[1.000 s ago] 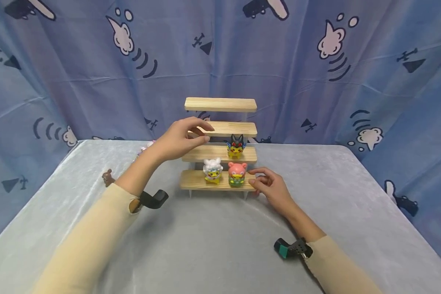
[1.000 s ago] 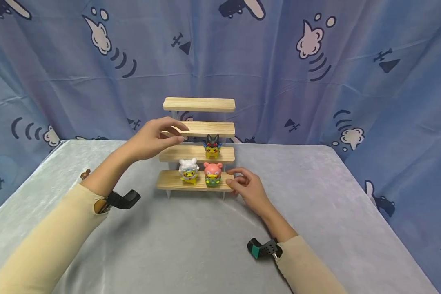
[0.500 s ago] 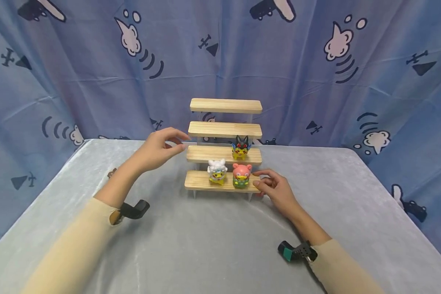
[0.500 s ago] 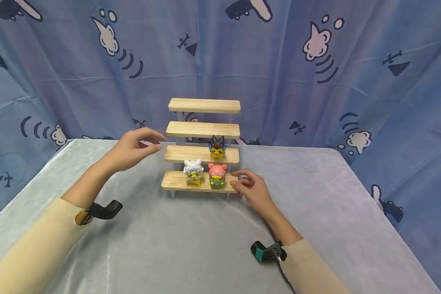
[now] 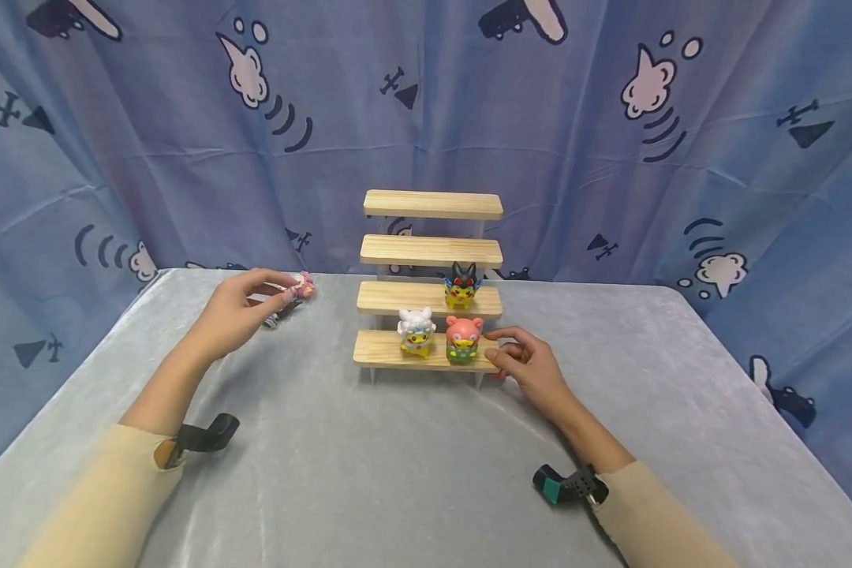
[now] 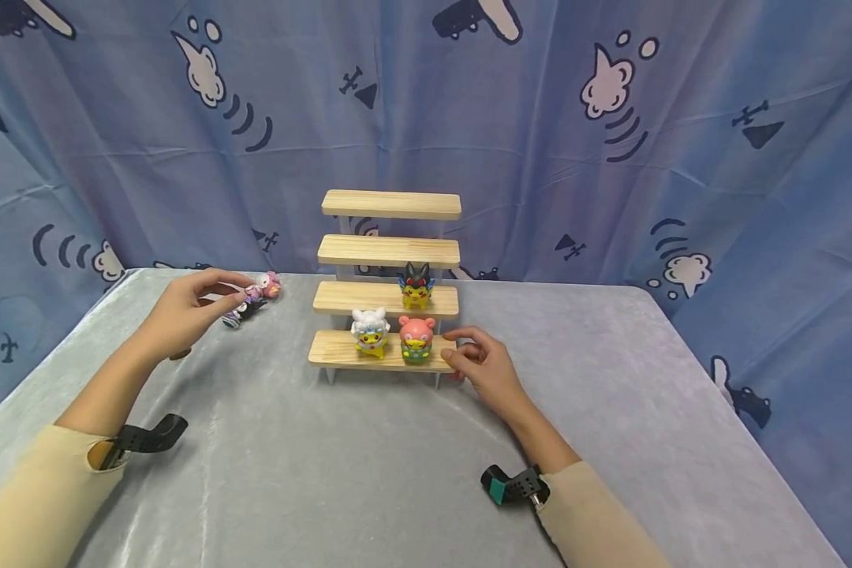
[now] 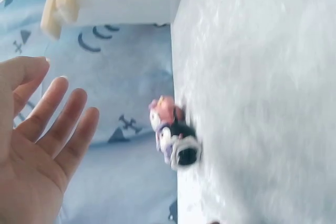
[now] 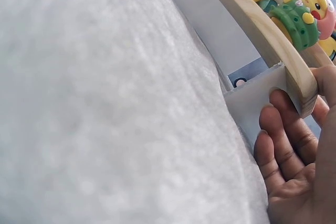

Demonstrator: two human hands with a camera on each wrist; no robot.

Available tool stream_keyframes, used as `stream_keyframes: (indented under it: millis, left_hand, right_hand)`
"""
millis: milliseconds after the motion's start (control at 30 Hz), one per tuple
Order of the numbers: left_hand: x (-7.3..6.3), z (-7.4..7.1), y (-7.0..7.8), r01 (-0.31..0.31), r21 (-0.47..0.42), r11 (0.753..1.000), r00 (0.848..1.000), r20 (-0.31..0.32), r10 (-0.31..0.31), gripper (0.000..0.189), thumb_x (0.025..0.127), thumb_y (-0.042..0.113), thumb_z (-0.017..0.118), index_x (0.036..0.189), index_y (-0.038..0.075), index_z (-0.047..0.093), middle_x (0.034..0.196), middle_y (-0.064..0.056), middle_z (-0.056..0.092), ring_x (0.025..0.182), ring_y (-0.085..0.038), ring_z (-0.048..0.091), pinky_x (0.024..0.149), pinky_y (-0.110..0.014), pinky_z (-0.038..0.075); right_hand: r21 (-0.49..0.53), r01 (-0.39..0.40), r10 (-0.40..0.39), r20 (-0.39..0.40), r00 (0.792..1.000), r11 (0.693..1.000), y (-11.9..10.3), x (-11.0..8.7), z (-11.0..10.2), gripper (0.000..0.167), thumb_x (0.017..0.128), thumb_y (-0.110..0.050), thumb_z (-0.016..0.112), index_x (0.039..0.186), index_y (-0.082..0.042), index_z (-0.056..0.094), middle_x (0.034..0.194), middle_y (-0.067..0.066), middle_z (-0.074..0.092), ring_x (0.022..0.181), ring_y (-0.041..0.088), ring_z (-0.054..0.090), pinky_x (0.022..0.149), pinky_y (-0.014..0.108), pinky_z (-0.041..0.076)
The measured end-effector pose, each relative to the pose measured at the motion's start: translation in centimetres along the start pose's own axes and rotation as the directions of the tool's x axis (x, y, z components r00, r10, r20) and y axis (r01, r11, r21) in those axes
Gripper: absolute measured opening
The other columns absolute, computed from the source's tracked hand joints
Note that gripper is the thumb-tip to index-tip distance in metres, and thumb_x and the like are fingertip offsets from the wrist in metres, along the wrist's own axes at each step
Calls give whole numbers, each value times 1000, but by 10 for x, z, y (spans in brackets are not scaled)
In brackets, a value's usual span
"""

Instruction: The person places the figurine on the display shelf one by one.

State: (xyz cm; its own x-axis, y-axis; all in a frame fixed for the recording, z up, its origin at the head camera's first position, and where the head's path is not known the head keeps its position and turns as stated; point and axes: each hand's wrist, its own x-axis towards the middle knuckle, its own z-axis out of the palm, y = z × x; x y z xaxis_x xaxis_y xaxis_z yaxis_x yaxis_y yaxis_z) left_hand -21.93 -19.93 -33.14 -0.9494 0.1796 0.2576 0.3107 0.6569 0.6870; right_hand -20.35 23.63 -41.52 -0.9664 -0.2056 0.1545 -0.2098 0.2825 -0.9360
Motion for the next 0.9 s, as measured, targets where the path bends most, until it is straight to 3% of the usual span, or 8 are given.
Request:
stream_keyframes:
  millis: [100, 200, 333, 433, 767, 833, 900]
  left_hand:
    - [-5, -7, -5, 6, 9, 1000, 1000, -23, -6, 32, 103, 26, 60, 128, 8, 66, 131, -15, 66, 118, -35, 64, 93, -47, 56]
    - [-10, -15, -11, 8, 18, 1000, 999, -49, -7, 34, 103, 27, 58, 129, 7, 65, 132, -17, 65, 113, -24, 65, 99, -53, 53]
    - [-18, -26, -21, 51, 23, 998, 993, -104, -48, 36, 103, 30, 57, 131, 9, 65, 134, -16, 64, 101, 9, 57, 92, -25, 55]
    - [-24, -31, -29, 77, 10, 997, 987, -139, -74, 36, 103, 29, 57, 131, 8, 65, 133, -17, 65, 94, 19, 51, 80, -8, 47]
    - [-36, -38, -52, 90, 49, 995, 975, -208, -78, 33, 102, 24, 59, 127, 5, 65, 129, -16, 64, 92, 24, 47, 80, -2, 42]
    - [-37, -38, -56, 86, 58, 995, 976, -205, -72, 32, 100, 21, 62, 126, 4, 66, 124, -19, 66, 91, 20, 52, 78, -2, 43]
    - [-39, -39, -60, 79, 58, 995, 983, -173, -68, 33, 98, 16, 63, 128, 2, 65, 122, -23, 68, 96, 5, 63, 76, -2, 43]
  right_hand:
    - [-3, -5, 5, 1, 1000, 1000, 0, -1, -1, 34, 99, -17, 65, 129, -2, 60, 75, -14, 69, 65, 7, 61, 61, 24, 52]
    - [-12, -14, 14, 3, 1000, 1000, -1, -1, -2, 34, 99, -18, 65, 130, -4, 60, 75, -14, 69, 65, 7, 60, 61, 24, 52]
    - [-22, -22, 22, -2, 1000, 1000, -2, -1, -1, 34, 99, -19, 65, 130, -4, 60, 75, -13, 69, 66, 8, 60, 63, 25, 53]
    - [-26, -25, 25, -10, 1000, 999, -2, 0, -1, 34, 98, -19, 66, 129, -5, 60, 75, -12, 69, 65, 8, 60, 64, 26, 54]
    - [-22, -27, 27, -14, 1000, 999, -1, 1, -1, 35, 99, -20, 66, 129, -4, 60, 75, -13, 69, 66, 8, 60, 64, 25, 54]
    - [-22, -25, 25, -12, 1000, 999, -1, 1, -1, 34, 99, -19, 65, 129, -3, 60, 75, -13, 69, 66, 8, 60, 64, 25, 54]
    - [-17, -25, 24, -12, 1000, 1000, -1, 1, -1, 34, 99, -19, 65, 128, -3, 60, 75, -12, 69, 65, 8, 60, 64, 25, 53]
